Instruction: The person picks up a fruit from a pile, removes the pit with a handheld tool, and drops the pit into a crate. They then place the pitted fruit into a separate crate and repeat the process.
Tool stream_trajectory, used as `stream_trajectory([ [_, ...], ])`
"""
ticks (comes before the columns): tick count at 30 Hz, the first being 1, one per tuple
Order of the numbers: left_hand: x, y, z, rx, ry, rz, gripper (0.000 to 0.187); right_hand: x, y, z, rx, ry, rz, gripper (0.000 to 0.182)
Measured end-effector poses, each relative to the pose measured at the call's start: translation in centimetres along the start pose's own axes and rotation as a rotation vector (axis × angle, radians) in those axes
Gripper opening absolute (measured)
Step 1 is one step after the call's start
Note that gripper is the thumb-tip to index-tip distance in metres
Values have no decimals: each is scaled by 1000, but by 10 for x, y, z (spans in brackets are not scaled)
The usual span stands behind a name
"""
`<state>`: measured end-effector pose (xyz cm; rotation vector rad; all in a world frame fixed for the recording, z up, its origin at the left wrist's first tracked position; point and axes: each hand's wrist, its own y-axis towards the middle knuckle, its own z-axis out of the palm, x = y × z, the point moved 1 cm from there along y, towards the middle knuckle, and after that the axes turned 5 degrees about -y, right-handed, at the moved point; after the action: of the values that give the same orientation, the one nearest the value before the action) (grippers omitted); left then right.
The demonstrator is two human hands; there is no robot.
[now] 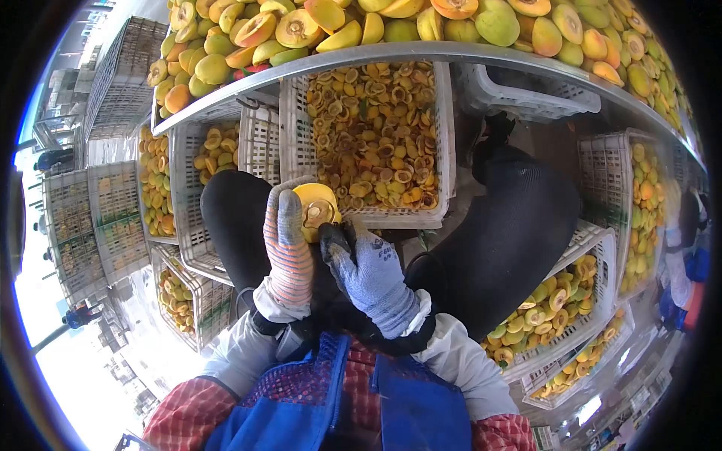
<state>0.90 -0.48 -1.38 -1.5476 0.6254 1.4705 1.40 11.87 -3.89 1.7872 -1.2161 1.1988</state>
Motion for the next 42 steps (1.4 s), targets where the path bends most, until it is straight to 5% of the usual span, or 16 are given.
stream_trajectory([
  [15,12,4,-2,7,-4,-99,27,-44,-12,24,167,191,75,34],
  [18,11,9,-4,61,6,-162,24,-36,-17,19,307,754,646,34],
  [25,16,8,-5,162,146,-23,29,-27,-16,4,502,1298,799,28],
  [29,-15,28,-26,501,29,-585,34,-45,-25,26,353,908,552,25],
  [31,-6,27,-29,440,81,-456,35,-43,-28,35,316,870,525,25],
  [36,9,16,-24,323,157,-230,34,-21,-24,11,557,1216,859,30],
  [42,17,4,-15,232,135,-20,32,-11,-27,8,705,1572,898,38],
])
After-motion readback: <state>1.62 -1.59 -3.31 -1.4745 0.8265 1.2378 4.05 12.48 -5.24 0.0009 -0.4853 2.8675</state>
